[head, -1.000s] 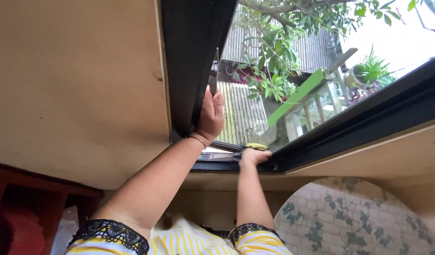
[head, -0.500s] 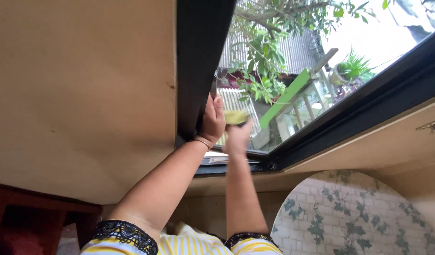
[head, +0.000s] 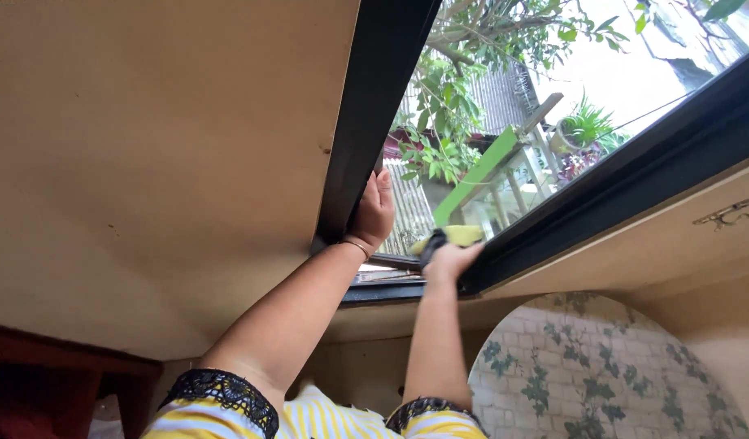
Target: The person wipes a window with a cloth, moving the cloth across the glass surface in repeated strokes. The person holds the window frame with one hand while cleaning with the other, covering different areas of the window pane.
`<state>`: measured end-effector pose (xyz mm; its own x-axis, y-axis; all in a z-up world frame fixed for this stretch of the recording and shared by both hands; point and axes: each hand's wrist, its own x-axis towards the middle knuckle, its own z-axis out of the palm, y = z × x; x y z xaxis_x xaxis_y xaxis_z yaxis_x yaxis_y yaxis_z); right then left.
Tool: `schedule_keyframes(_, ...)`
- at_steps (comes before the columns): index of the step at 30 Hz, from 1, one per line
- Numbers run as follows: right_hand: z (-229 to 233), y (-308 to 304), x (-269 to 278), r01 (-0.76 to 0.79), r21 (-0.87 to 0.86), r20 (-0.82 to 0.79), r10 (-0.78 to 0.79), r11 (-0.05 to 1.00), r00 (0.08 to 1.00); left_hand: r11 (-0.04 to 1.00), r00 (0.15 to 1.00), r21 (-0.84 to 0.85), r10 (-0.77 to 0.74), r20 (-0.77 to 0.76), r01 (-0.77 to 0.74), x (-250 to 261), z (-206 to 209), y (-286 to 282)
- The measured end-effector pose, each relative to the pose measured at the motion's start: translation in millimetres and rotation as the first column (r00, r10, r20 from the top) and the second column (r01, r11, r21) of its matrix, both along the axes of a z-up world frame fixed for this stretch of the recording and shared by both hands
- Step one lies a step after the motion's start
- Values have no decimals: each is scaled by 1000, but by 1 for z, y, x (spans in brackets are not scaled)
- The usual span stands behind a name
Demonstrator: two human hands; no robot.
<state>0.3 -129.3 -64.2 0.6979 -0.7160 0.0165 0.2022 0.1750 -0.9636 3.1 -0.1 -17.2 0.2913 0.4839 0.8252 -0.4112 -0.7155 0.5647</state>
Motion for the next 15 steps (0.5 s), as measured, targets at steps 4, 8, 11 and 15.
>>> schedule_keyframes(4, -53, 19, 6, -87, -495, -14, 92, 864, 996, 999, 1000, 22, 22, 2, -22, 14, -14, 3)
schedule_keyframes(8, -3, 33, 28, 217, -754, 413, 190, 619, 891, 999, 1000, 30, 11, -2, -11, 23, -32, 2)
schedule_keyframes(11, 121, 44, 21, 482, -733, 647, 273, 479, 712, 996, 996, 67, 68, -52, -64, 32, -51, 2)
schedule_keyframes(15, 178, -4, 52, 545, -796, 597, 195, 262, 778, 997, 997, 22, 68, -23, -68, 15, -17, 4)
